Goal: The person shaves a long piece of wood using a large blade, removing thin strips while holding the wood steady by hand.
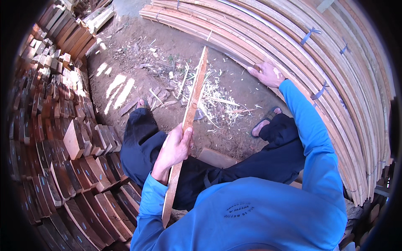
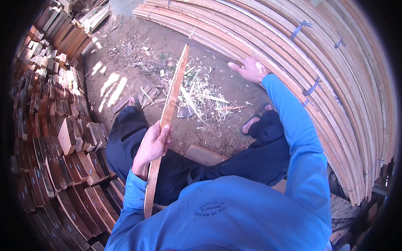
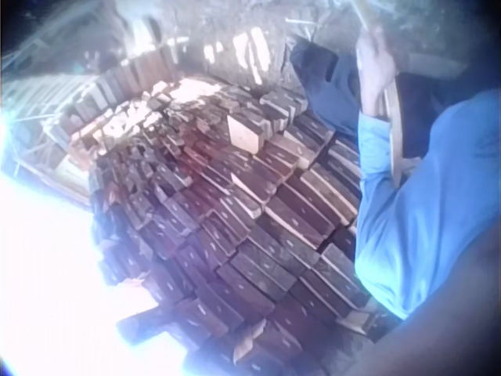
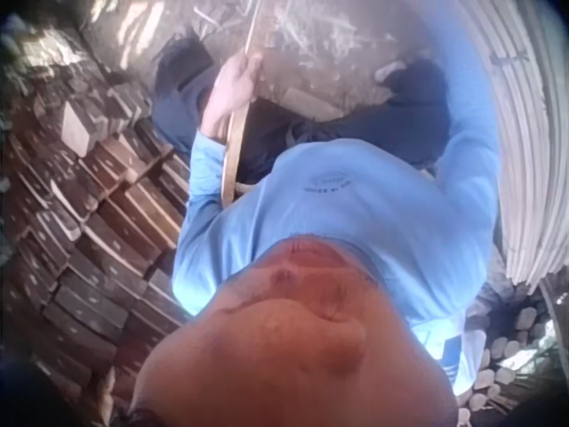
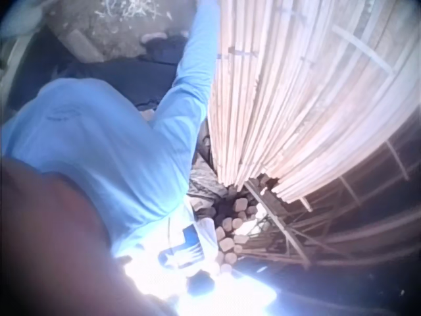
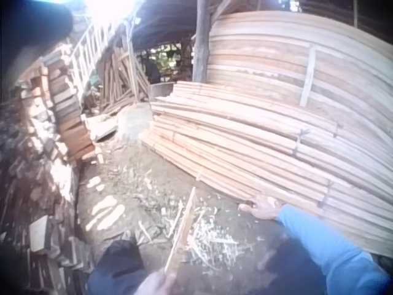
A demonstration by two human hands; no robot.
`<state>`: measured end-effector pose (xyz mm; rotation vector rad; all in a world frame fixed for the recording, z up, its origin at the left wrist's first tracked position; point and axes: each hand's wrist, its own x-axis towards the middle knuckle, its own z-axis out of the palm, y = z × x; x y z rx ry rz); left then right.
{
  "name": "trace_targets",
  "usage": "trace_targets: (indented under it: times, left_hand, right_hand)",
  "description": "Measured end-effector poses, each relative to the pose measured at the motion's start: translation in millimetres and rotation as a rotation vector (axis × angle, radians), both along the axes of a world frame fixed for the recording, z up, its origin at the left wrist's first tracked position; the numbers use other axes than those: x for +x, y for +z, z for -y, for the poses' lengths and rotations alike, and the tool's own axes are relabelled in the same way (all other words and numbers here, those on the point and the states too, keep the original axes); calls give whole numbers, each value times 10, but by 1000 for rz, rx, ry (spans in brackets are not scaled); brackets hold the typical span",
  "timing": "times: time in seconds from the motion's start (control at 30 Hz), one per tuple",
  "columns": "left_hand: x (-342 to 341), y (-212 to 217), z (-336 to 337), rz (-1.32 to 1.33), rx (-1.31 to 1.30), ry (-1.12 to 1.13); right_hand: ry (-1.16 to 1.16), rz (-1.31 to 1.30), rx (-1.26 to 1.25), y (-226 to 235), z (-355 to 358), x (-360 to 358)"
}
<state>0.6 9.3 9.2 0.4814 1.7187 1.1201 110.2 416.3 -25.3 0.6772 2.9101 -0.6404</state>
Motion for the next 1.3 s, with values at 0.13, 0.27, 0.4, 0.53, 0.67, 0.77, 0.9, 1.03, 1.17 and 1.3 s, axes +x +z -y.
trace_targets:
  times: [0.13,0.27,0.4,0.53,0.67,0.77,0.9,1.03,1.17,1.3]
  left_hand:
    - [66,10,-28,-34,-24,-72]
    - [-7,34,-26,25,47,17]
    - [-65,-265,-13,-191,9,100]
    - [-147,-74,-146,10,-29,227]
    - [-335,264,-366,-57,106,205]
    - [-566,699,-641,-204,42,167]
    - [-1090,902,-949,-753,-239,-83]
    - [-1578,755,-969,-1474,-430,-350]
    - [-1427,824,-1039,-1509,-760,-643]
    - [-1248,649,-1000,-1326,-902,-691]
  right_hand:
    - [-115,35,56,-21,-62,16]
    - [-457,33,-86,19,-150,-79]
    - [-425,47,-59,365,-171,87]
    - [-297,-12,-37,616,-86,221]
    - [-152,-381,115,553,-138,336]
    - [-215,-311,160,820,-117,348]
    - [-340,-286,-35,974,-117,342]
    - [-375,-302,-105,904,-196,353]
    - [-379,-257,-77,896,-138,471]
    - [-301,-144,-69,836,-38,514]
